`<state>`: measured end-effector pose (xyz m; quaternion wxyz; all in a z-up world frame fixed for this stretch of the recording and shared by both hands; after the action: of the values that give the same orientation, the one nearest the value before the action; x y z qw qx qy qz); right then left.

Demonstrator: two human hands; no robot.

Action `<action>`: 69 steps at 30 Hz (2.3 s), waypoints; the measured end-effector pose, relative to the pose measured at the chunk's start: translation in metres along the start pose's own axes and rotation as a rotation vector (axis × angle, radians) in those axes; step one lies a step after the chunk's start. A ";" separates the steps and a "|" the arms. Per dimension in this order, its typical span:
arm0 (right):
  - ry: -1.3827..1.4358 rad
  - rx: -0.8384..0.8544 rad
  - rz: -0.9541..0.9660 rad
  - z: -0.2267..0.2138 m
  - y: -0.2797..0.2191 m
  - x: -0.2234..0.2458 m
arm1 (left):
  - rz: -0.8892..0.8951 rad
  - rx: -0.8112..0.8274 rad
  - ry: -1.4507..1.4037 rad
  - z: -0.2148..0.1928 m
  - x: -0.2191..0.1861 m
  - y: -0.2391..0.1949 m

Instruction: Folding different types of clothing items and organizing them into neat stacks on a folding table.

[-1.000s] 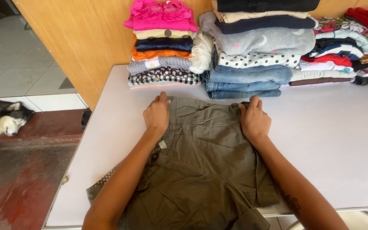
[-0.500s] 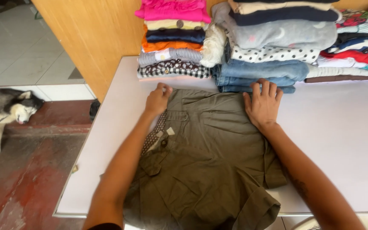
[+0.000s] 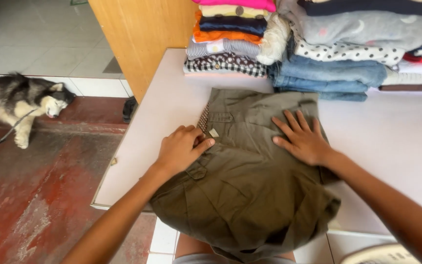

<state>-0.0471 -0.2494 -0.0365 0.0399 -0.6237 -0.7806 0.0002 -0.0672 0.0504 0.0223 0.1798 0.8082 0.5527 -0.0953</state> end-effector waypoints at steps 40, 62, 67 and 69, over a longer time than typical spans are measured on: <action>-0.494 -0.996 -0.591 0.061 -0.259 0.115 | 0.592 -0.200 0.161 -0.007 -0.006 -0.183; 1.376 -0.732 0.054 -0.209 -0.262 0.003 | -0.260 -0.156 -1.148 -0.230 -0.080 -0.114; 1.494 -0.526 0.174 -0.111 -0.079 -0.105 | 0.030 -0.043 -0.796 -0.142 -0.018 0.051; 1.196 -0.593 0.437 -0.037 -0.001 -0.182 | -0.054 -0.254 -0.063 -0.089 0.045 0.125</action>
<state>-0.0064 -0.4288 -0.0114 0.2899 -0.6440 -0.4485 -0.5478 0.0615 0.0844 0.1114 0.2955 0.7603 0.5759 -0.0545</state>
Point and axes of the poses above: each hand's wrist, its own y-axis towards the middle knuckle, its own z-axis out of the palm, x = y × z, the point moved 10 cm from there along y, towards the middle knuckle, and after that the axes turned 4 degrees about -x, right-handed, at the moved point
